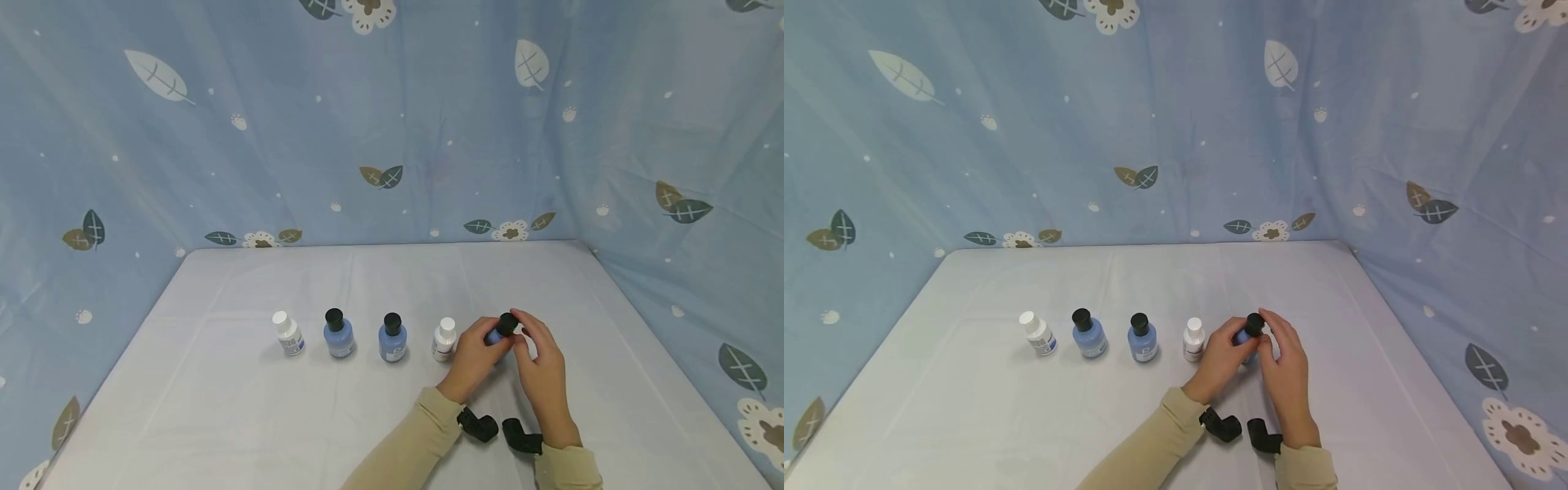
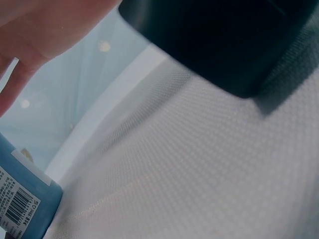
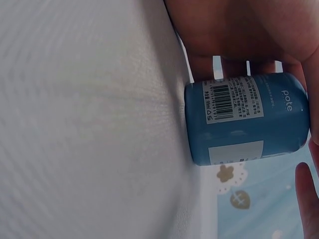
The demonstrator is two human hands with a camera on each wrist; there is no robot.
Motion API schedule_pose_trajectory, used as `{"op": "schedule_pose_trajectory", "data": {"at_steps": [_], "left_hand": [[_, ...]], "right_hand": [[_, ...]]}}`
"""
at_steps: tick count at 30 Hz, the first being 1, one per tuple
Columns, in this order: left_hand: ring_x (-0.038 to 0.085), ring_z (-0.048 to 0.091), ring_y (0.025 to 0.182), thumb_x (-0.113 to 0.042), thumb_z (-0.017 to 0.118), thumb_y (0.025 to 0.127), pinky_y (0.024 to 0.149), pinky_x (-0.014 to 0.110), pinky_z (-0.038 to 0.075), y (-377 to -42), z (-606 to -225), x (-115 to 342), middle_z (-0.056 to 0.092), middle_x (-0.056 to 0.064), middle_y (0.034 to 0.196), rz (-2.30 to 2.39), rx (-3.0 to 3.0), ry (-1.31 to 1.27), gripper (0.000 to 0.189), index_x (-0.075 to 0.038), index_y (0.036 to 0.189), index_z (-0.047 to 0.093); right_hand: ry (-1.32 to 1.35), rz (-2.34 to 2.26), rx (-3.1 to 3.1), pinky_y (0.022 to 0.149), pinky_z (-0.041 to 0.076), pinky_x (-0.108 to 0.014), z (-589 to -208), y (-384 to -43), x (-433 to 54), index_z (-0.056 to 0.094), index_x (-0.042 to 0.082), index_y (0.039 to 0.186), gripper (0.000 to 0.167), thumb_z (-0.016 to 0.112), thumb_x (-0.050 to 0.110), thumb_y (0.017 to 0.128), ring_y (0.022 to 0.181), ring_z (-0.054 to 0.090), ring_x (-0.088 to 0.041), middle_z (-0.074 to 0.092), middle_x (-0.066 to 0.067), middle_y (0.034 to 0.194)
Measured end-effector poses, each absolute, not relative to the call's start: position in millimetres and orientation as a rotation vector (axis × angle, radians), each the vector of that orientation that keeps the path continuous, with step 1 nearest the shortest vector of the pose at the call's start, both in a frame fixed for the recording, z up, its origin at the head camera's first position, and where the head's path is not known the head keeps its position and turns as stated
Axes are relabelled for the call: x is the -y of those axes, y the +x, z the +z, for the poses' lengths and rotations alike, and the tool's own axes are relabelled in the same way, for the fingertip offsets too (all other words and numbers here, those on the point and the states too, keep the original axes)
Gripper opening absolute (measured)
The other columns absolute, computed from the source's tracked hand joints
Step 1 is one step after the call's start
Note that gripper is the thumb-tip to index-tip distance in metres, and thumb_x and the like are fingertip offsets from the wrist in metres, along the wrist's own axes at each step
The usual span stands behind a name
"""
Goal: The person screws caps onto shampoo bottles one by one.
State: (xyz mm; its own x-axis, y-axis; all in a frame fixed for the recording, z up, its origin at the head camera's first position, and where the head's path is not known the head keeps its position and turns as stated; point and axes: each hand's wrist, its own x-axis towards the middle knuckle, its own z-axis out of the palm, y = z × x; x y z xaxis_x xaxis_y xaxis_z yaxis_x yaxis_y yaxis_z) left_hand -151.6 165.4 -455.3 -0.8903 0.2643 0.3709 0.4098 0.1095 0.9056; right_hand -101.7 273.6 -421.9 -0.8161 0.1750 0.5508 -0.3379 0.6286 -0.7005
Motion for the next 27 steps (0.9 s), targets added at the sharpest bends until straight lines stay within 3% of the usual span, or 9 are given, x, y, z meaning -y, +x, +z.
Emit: {"op": "schedule_pose_trajectory", "data": {"at_steps": [6,14,21,27], "left_hand": [[0.004,0.051,0.083,-0.03,0.062,0.084,0.069,0.019,0.044,-153.1,-457.2,-165.0,0.057,-0.012,0.096,-1.919,2.236,-0.685,0.02,-0.022,0.102,0.063],[0.002,0.052,0.088,-0.023,0.062,0.084,0.075,0.019,0.043,-152.7,-456.2,-165.6,0.057,-0.013,0.102,-1.884,2.261,-0.681,0.021,-0.02,0.105,0.062],[0.002,0.052,0.088,-0.024,0.062,0.084,0.075,0.019,0.043,-152.3,-454.8,-165.2,0.057,-0.013,0.101,-1.883,2.258,-0.678,0.022,-0.019,0.106,0.062],[0.001,0.052,0.089,-0.026,0.062,0.084,0.076,0.019,0.043,-152.2,-455.0,-165.3,0.057,-0.014,0.102,-1.883,2.263,-0.674,0.023,-0.02,0.106,0.062]], "right_hand": [[0.06,1.134,2.326,0.091,0.033,-0.02,-419.2,-101.1,-273.2,0.052,0.03,0.125,0.041,0.05,0.008,0.089,0.115,0.043,-0.01,0.048,0.008,0.127],[0.043,1.141,2.322,0.086,0.038,-0.04,-421.8,-100.4,-273.8,0.055,0.026,0.122,0.036,0.056,0.015,0.088,0.109,0.048,-0.02,0.052,0.001,0.122],[0.068,1.118,2.282,0.084,0.038,-0.023,-421.4,-100.8,-272.6,0.058,0.02,0.119,0.033,0.059,0.014,0.086,0.104,0.05,-0.02,0.054,0.001,0.117],[0.097,1.123,2.25,0.085,0.04,-0.023,-420.2,-101.5,-272.6,0.06,0.016,0.115,0.032,0.063,0.012,0.083,0.104,0.048,-0.013,0.056,0.0,0.113]]}}
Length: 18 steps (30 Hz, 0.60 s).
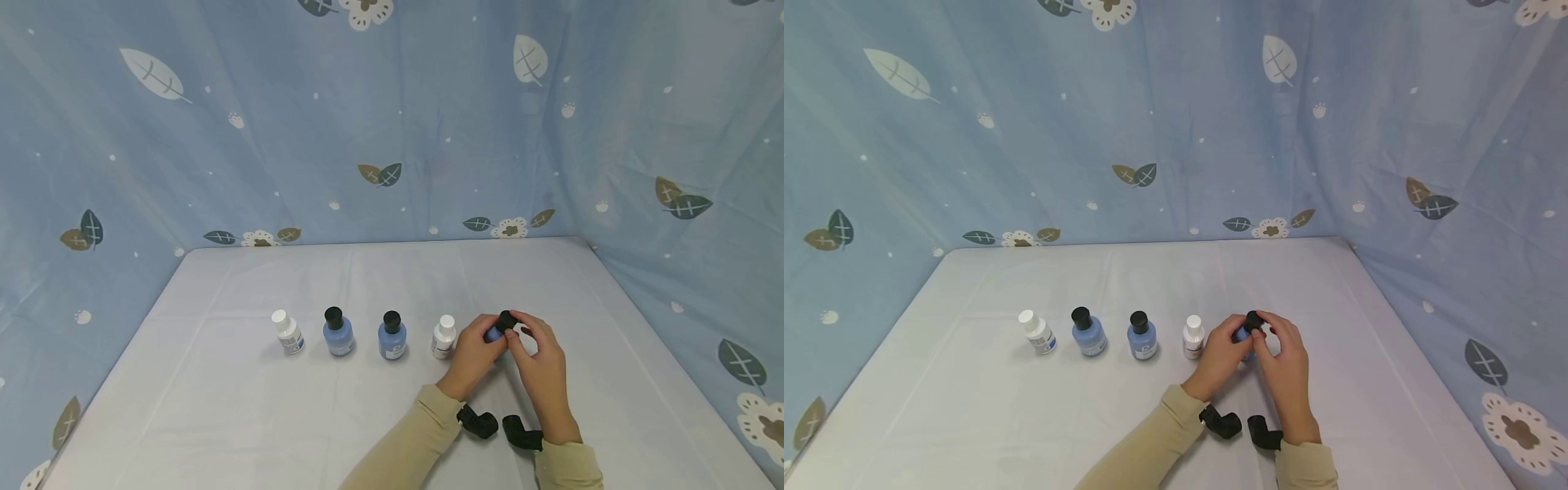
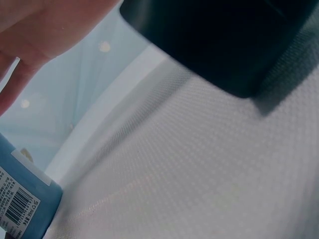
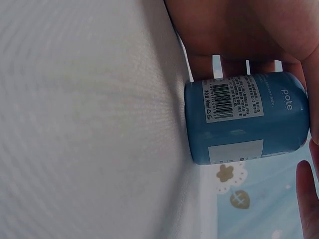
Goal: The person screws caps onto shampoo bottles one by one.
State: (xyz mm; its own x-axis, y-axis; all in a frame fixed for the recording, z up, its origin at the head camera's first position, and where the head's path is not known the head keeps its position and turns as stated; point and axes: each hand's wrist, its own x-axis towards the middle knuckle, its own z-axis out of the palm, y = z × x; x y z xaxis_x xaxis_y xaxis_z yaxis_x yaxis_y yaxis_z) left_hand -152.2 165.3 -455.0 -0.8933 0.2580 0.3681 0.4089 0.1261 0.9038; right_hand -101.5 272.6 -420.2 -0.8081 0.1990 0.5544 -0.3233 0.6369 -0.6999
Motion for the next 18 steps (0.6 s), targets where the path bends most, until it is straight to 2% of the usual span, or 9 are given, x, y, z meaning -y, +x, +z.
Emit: {"op": "schedule_pose_trajectory", "data": {"at_steps": [9,18], "left_hand": [[0.001,0.052,0.091,-0.024,0.063,0.083,0.077,0.019,0.043,-152.1,-455.2,-164.6,0.058,-0.013,0.103,-1.893,2.265,-0.66,0.024,-0.019,0.107,0.063],[0.001,0.052,0.092,-0.025,0.063,0.083,0.078,0.02,0.043,-151.8,-454.7,-164.5,0.057,-0.014,0.103,-1.897,2.271,-0.654,0.025,-0.02,0.107,0.062]], "right_hand": [[0.099,1.122,2.233,0.084,0.039,-0.017,-421.2,-102.4,-272.5,0.06,0.016,0.113,0.034,0.067,0.012,0.08,0.104,0.047,-0.01,0.055,0.003,0.111],[0.112,1.094,2.243,0.084,0.038,-0.017,-421.0,-102.6,-272.8,0.059,0.018,0.116,0.038,0.068,0.013,0.079,0.105,0.045,-0.011,0.054,0.003,0.113]]}}
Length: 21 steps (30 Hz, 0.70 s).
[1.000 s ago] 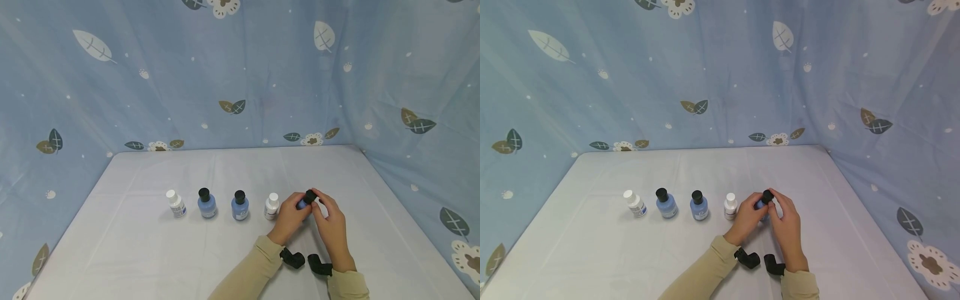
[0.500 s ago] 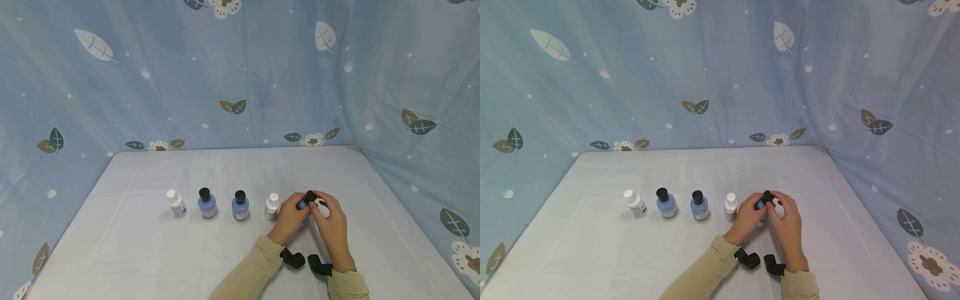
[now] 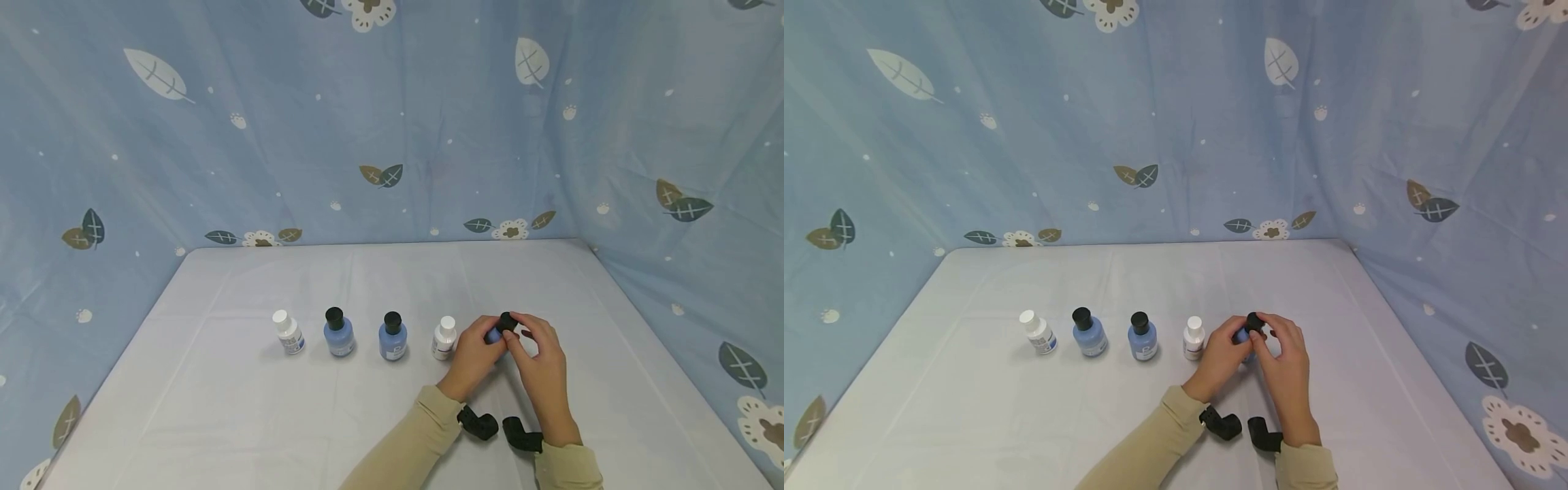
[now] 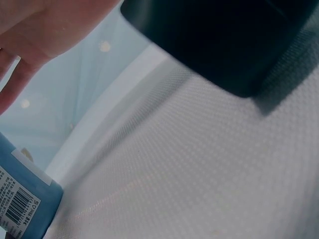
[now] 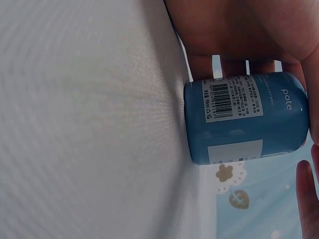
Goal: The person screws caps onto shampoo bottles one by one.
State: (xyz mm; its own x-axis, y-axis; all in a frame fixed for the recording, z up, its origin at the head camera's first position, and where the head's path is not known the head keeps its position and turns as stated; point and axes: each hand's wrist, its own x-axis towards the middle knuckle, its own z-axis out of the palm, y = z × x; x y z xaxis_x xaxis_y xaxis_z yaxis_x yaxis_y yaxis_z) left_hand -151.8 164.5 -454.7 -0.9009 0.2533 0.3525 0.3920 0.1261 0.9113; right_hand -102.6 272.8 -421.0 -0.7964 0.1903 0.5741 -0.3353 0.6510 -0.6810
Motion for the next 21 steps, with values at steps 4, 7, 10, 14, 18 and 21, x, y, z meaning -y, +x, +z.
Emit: {"op": "schedule_pose_trajectory", "data": {"at_steps": [4,7,10,14,18,21], "left_hand": [[0.001,0.052,0.092,-0.026,0.063,0.083,0.078,0.02,0.043,-152.1,-455.6,-165.1,0.057,-0.014,0.103,-1.899,2.262,-0.66,0.024,-0.02,0.106,0.063],[0.001,0.052,0.091,-0.026,0.063,0.083,0.078,0.02,0.043,-152.1,-456.0,-165.3,0.057,-0.014,0.102,-1.891,2.259,-0.665,0.023,-0.02,0.106,0.063],[0.0,0.052,0.09,-0.023,0.063,0.083,0.077,0.019,0.043,-152.6,-455.7,-165.5,0.058,-0.014,0.102,-1.873,2.261,-0.669,0.023,-0.019,0.106,0.062],[0.0,0.052,0.089,-0.019,0.064,0.082,0.076,0.018,0.043,-153.2,-455.6,-165.7,0.058,-0.014,0.101,-1.858,2.257,-0.681,0.023,-0.018,0.105,0.062],[0.001,0.052,0.09,-0.019,0.064,0.082,0.077,0.019,0.043,-152.9,-455.7,-165.5,0.057,-0.014,0.101,-1.865,2.263,-0.681,0.023,-0.019,0.105,0.062],[0.0,0.052,0.09,-0.02,0.064,0.082,0.076,0.019,0.043,-152.7,-456.3,-165.2,0.057,-0.013,0.102,-1.865,2.275,-0.676,0.023,-0.019,0.105,0.062]], "right_hand": [[0.112,1.114,2.239,0.084,0.037,-0.016,-422.1,-103.2,-273.3,0.052,0.02,0.126,0.05,0.068,0.012,0.079,0.105,0.045,-0.011,0.052,-0.001,0.114],[0.104,1.148,2.245,0.085,0.036,-0.015,-422.2,-102.9,-273.1,0.045,0.022,0.132,0.056,0.066,0.012,0.081,0.108,0.045,-0.01,0.051,-0.001,0.117],[0.13,1.177,2.249,0.087,0.036,-0.017,-420.9,-102.2,-272.7,0.042,0.024,0.134,0.055,0.061,0.008,0.084,0.112,0.043,-0.01,0.05,0.002,0.122],[0.17,1.186,2.256,0.09,0.036,-0.022,-419.7,-100.9,-272.5,0.04,0.025,0.135,0.054,0.053,0.003,0.087,0.116,0.042,-0.012,0.049,0.003,0.126],[0.103,1.171,2.311,0.089,0.038,-0.024,-420.1,-98.8,-271.6,0.043,0.029,0.132,0.048,0.051,0.008,0.089,0.112,0.046,-0.011,0.05,0.007,0.126],[0.049,1.152,2.336,0.085,0.04,-0.028,-421.0,-98.0,-270.8,0.048,0.03,0.128,0.043,0.051,0.011,0.089,0.107,0.05,-0.013,0.051,0.008,0.124]]}}
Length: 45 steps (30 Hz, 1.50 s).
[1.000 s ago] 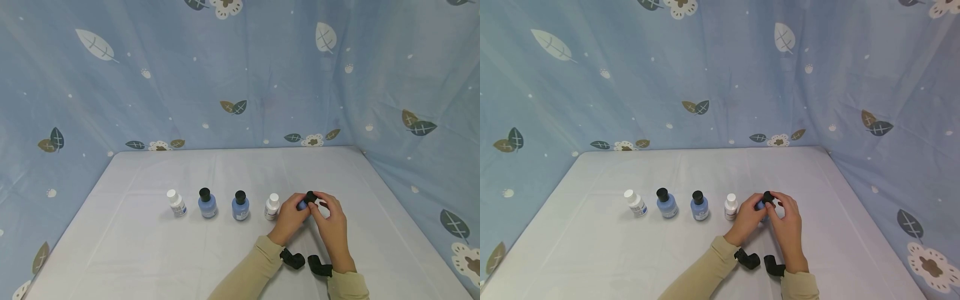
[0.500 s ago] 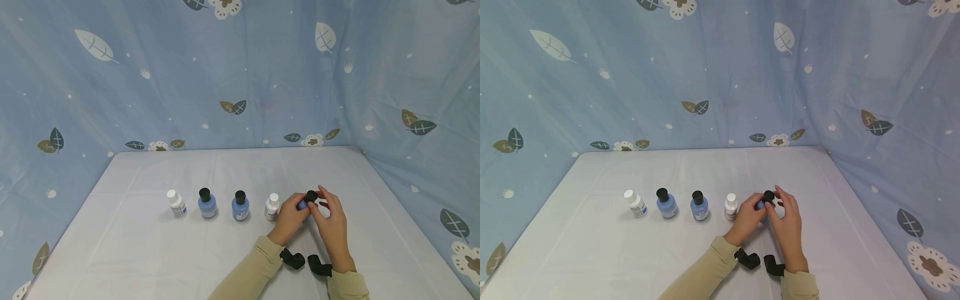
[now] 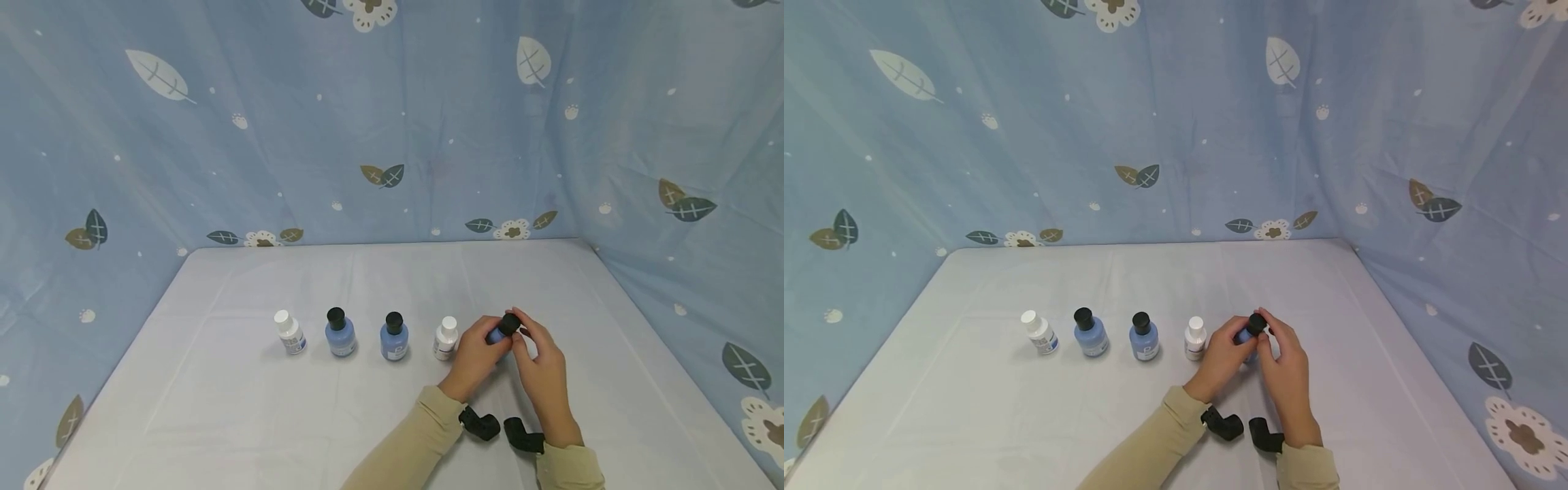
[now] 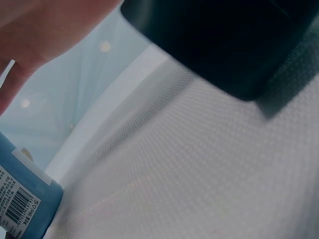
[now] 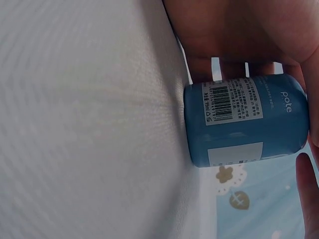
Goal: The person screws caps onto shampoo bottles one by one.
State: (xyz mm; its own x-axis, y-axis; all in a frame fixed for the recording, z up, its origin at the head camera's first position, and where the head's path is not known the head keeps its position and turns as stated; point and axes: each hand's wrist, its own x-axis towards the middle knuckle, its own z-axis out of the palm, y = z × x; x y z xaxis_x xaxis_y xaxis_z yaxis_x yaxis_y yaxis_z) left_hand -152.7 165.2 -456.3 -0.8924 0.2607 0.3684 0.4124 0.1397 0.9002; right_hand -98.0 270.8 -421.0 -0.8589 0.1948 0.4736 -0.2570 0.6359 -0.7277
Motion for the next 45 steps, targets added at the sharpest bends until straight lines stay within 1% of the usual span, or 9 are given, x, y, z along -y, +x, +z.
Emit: {"op": "schedule_pose_trajectory", "data": {"at_steps": [3,7,12,20,25,31,38,42,45], "left_hand": [[0.0,0.052,0.09,-0.021,0.063,0.083,0.076,0.018,0.043,-153,-457,-166,0.057,-0.013,0.102,-1.858,2.281,-0.673,0.023,-0.019,0.106,0.062],[0.001,0.052,0.089,-0.023,0.063,0.084,0.075,0.018,0.043,-153,-458,-166,0.058,-0.013,0.102,-1.854,2.283,-0.67,0.023,-0.019,0.106,0.062],[0.0,0.052,0.09,-0.025,0.062,0.084,0.076,0.018,0.043,-153,-458,-166,0.057,-0.013,0.103,-1.852,2.289,-0.674,0.023,-0.02,0.106,0.062],[0.001,0.052,0.091,-0.02,0.063,0.082,0.077,0.019,0.043,-152,-461,-163,0.057,-0.015,0.101,-1.859,2.289,-0.646,0.022,-0.021,0.104,0.063],[0.001,0.052,0.092,-0.024,0.065,0.081,0.079,0.02,0.042,-152,-461,-164,0.058,-0.014,0.101,-1.867,2.28,-0.652,0.024,-0.019,0.104,0.063],[0.001,0.052,0.091,-0.024,0.065,0.082,0.078,0.02,0.043,-152,-457,-165,0.057,-0.013,0.101,-1.842,2.294,-0.656,0.023,-0.018,0.104,0.062],[0.001,0.052,0.09,-0.026,0.063,0.083,0.077,0.019,0.043,-152,-456,-165,0.057,-0.014,0.1,-1.838,2.301,-0.664,0.022,-0.02,0.104,0.062],[0.001,0.052,0.09,-0.026,0.063,0.083,0.077,0.02,0.043,-152,-456,-164,0.056,-0.014,0.101,-1.866,2.302,-0.664,0.022,-0.021,0.105,0.061],[0.001,0.052,0.091,-0.025,0.063,0.083,0.078,0.02,0.043,-152,-455,-164,0.056,-0.014,0.101,-1.871,2.298,-0.664,0.022,-0.021,0.105,0.061]], "right_hand": [[0.04,1.145,2.321,0.084,0.041,-0.029,-422,-98,-271,0.052,0.028,0.125,0.041,0.054,0.01,0.088,0.105,0.052,-0.018,0.052,0.004,0.122],[0.054,1.144,2.299,0.083,0.039,-0.018,-424,-99,-273,0.053,0.026,0.124,0.04,0.057,0.012,0.087,0.103,0.053,-0.021,0.053,0.003,0.12],[0.067,1.131,2.282,0.083,0.039,-0.017,-424,-101,-273,0.055,0.025,0.122,0.039,0.06,0.014,0.086,0.102,0.052,-0.016,0.052,0.004,0.119],[0.141,1.133,2.255,0.082,0.038,-0.013,-426,-103,-270,0.053,0.016,0.124,0.047,0.066,0.009,0.08,0.102,0.048,-0.012,0.052,-0.003,0.114],[0.109,1.163,2.272,0.08,0.038,-0.012,-425,-102,-269,0.046,0.019,0.13,0.056,0.068,0.011,0.079,0.102,0.046,-0.011,0.05,-0.002,0.114],[0.124,1.186,2.244,0.081,0.04,-0.014,-423,-103,-272,0.045,0.018,0.131,0.055,0.066,0.011,0.081,0.108,0.045,-0.011,0.047,0.0,0.121],[0.064,1.249,2.224,0.079,0.042,-0.012,-421,-103,-273,0.044,0.028,0.13,0.055,0.065,0.012,0.082,0.107,0.048,-0.009,0.048,0.004,0.12],[0.06,1.257,2.227,0.08,0.042,-0.013,-409,-96,-267,0.045,0.022,0.13,0.054,0.064,0.008,0.082,0.105,0.048,-0.013,0.049,0.0,0.12],[0.076,1.243,2.231,0.081,0.042,-0.014,-398,-91,-260,0.045,0.014,0.13,0.052,0.063,0.003,0.082,0.104,0.049,-0.016,0.05,-0.005,0.119]]}}
